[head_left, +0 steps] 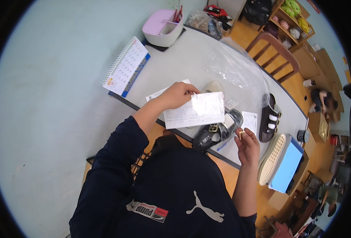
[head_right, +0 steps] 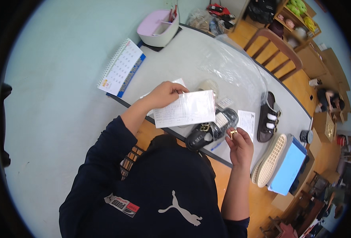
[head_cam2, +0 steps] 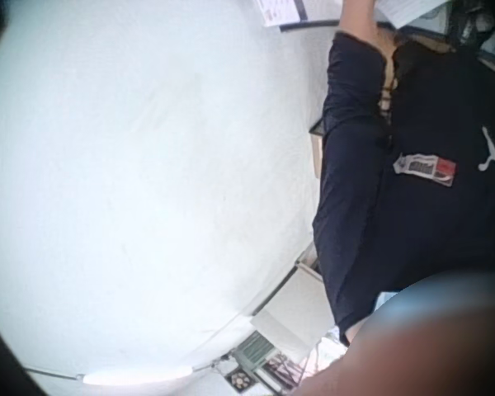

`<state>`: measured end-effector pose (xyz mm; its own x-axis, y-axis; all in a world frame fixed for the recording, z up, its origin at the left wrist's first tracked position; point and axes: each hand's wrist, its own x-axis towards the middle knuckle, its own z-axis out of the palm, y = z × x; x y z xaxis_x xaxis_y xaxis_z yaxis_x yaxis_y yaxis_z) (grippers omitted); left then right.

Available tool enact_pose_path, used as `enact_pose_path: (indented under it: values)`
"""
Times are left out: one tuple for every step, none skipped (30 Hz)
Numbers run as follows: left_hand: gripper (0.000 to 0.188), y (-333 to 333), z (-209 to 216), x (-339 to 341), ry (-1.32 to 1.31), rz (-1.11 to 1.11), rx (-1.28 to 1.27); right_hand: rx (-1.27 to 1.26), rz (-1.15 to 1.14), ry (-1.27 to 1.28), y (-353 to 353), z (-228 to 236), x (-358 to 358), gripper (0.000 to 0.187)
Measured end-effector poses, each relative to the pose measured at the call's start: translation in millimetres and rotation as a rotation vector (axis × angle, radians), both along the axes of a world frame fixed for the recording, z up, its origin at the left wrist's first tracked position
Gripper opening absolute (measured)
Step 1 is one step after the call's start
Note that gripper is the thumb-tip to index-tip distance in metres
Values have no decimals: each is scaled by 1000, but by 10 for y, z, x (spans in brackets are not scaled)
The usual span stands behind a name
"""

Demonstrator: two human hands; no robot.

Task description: The person attaches small tags to the straps of two slide sandals, one white and one dark brown, using their hands. They handle shipping labels and place the tagged slides on a table where other workers are folding clothes.

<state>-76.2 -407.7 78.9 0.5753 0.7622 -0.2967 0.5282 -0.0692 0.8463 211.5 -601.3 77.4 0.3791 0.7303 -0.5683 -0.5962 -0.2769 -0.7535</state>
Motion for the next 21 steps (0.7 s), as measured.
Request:
enact_pose_path:
  values:
    - [40, 130, 9, -107, 24, 40, 21, -29, -7, -27, 25, 15, -12, 26]
    - [39, 265, 9, -216, 48, 62, 32, -17, -3, -46, 48, 31, -24, 26]
    - [38, 390, 0, -325, 55, 91, 57, -4, -11, -48, 71, 47, -47, 25]
    - [38, 512, -20, -425, 59, 114, 78, -21, -45, -70, 94, 66, -70, 25]
    - [37, 606, -51, -518, 46, 113, 97, -11, -38, -69, 107, 87, -96, 24]
    - [36, 697, -83, -602, 32, 109, 116, -19, -47, -80, 119, 109, -124, 23]
    - [36, 783, -117, -684, 27, 102, 108, -33, -56, -92, 132, 130, -151, 22]
    - [35, 867, -155, -754, 68, 126, 152, -51, -38, -95, 143, 148, -182, 22]
    - [35, 957, -197, -801, 115, 145, 171, -73, -24, -101, 139, 169, -210, 21]
    - [34, 1036, -248, -832, 158, 158, 188, -101, -21, -120, 133, 186, -237, 20]
    - [33, 1120, -298, -860, 201, 225, 150, -106, -28, -120, 132, 193, -272, 22]
    - [32, 1194, -347, -880, 237, 236, 184, -112, -41, -127, 128, 196, -307, 23]
    - [32, 1276, -388, -907, 273, 248, 219, -117, -51, -135, 130, 192, -342, 25]
    - [32, 1330, -429, -921, 311, 265, 254, -104, -47, -132, 136, 182, -377, 26]
    - [31, 1351, -468, -925, 371, 267, 302, -127, -51, -135, 141, 174, -408, 28]
    - [30, 1322, -513, -917, 358, 276, 437, -132, -59, -138, 148, 163, -441, 28]
    - [29, 1255, -556, -885, 346, 291, 572, -129, -67, -145, 159, 148, -475, 27]
    - [29, 1175, -595, -842, 342, 306, 709, -116, -75, -154, 176, 137, -504, 27]
    - [26, 1033, -648, -744, 327, 250, 681, -116, -65, -140, 196, 125, -533, 27]
    - [25, 859, -701, -642, 362, 152, 654, -109, -60, -132, 219, 114, -562, 26]
    - [25, 667, -751, -539, 378, 60, 649, -146, -81, -146, 237, 113, -586, 26]
